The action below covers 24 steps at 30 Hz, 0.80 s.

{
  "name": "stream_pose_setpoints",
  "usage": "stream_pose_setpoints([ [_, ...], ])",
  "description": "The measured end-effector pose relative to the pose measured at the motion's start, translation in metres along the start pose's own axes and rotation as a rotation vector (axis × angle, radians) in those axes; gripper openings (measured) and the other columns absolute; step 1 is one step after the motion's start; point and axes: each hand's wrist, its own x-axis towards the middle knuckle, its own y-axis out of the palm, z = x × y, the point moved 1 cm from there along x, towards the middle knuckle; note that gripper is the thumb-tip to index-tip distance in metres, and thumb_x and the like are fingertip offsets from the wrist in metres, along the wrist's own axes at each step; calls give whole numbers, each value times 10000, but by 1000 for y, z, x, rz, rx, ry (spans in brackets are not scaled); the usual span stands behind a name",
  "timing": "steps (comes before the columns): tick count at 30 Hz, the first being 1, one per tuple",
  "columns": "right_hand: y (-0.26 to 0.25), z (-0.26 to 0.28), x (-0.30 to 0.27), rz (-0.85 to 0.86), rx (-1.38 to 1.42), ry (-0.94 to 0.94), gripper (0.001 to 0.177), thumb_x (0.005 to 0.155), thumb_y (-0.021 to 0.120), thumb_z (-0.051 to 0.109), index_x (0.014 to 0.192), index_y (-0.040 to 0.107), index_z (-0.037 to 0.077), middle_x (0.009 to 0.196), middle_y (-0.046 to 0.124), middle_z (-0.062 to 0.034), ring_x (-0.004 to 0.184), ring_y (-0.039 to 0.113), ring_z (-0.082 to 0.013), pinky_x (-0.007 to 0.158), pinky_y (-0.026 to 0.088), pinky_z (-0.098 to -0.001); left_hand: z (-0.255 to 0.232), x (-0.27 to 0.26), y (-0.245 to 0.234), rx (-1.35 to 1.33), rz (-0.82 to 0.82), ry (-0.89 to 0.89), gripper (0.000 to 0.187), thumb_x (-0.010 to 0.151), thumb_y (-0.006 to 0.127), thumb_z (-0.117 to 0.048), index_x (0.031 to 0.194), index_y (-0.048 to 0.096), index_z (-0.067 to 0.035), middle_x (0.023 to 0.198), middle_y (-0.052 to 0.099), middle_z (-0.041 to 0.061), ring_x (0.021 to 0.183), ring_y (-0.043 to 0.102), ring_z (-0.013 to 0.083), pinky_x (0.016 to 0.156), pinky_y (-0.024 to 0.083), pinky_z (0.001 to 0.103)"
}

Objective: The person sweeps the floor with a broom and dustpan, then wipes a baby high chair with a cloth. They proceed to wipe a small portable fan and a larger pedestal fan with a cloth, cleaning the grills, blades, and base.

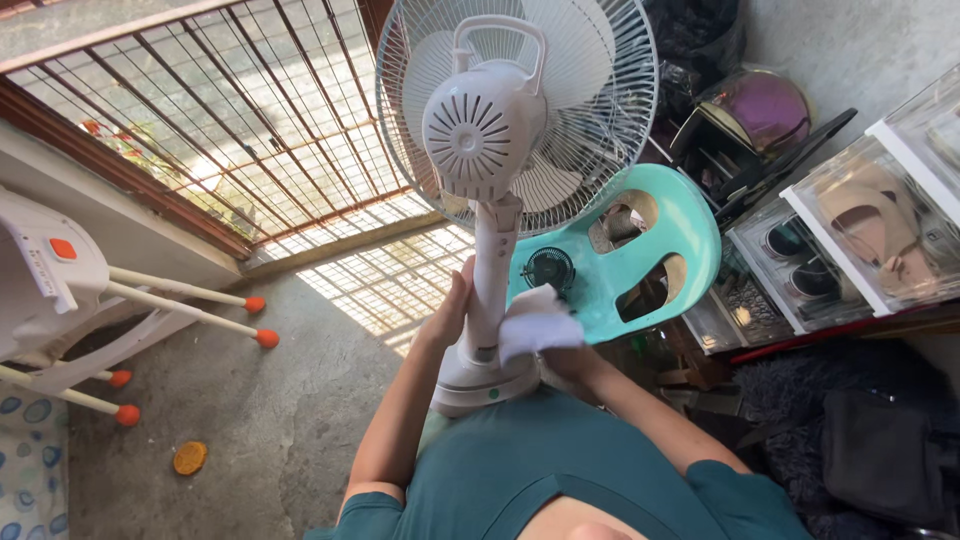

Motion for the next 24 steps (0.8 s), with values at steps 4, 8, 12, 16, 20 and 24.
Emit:
stream_pose_setpoints([
  [4, -12, -40, -20, -485, 371, 430, 563, 949, 705, 180, 1436, 497, -12, 1311, 583, -172, 1152, 573, -289, 1021, 475, -409, -18, -8, 16, -33, 14, -26, 1043, 959, 259, -824, 1650, 200, -45, 1524, 430, 176, 1419, 403, 287, 1209, 304, 439],
  [8, 10, -21, 16, -293, 896, 60, 673, 878, 777, 184, 1449, 467, 8, 1278, 587, -98, 1108, 584, -219, 966, 484, -368, -18, -6, 22, -38, 30, 29, 1014, 1004, 274, -804, 1638, 254, -13, 1511, 435, 181, 1420, 406, 290, 1210, 309, 435],
  [12, 28, 17, 88, -427, -57, -40, 609, 817, 777, 174, 1337, 495, 31, 1306, 520, -156, 1240, 510, -344, 1059, 408, -465, -11, -2, 23, 76, -47, 23, 964, 976, 349, -751, 1607, 210, -36, 1590, 378, 160, 1497, 341, 278, 1230, 264, 417],
  [16, 9, 30, 138, -711, 384, 79, 633, 872, 758, 114, 1383, 392, 37, 1283, 524, -117, 1175, 544, -262, 1047, 446, -378, -20, -2, 29, 265, -10, 122, 955, 1038, 346, -748, 1593, 357, 29, 1613, 431, 201, 1515, 376, 299, 1254, 265, 392],
  [20, 2, 18, 125, -673, 309, 92, 475, 957, 642, 47, 1374, 418, 11, 1328, 511, -156, 1223, 545, -280, 1074, 441, -388, -38, -8, 40, 255, -40, 125, 962, 864, 688, -441, 1595, 246, 1, 1569, 392, 166, 1477, 357, 277, 1204, 282, 377],
  [24, 23, -1, 85, -577, 147, 152, 277, 1016, 561, 47, 1287, 574, -11, 1291, 603, -196, 1224, 595, -311, 1098, 458, -420, -51, -11, 49, 438, -71, 139, 937, 690, 768, -130, 1514, 340, -1, 1384, 521, 165, 1349, 499, 299, 1145, 380, 388],
])
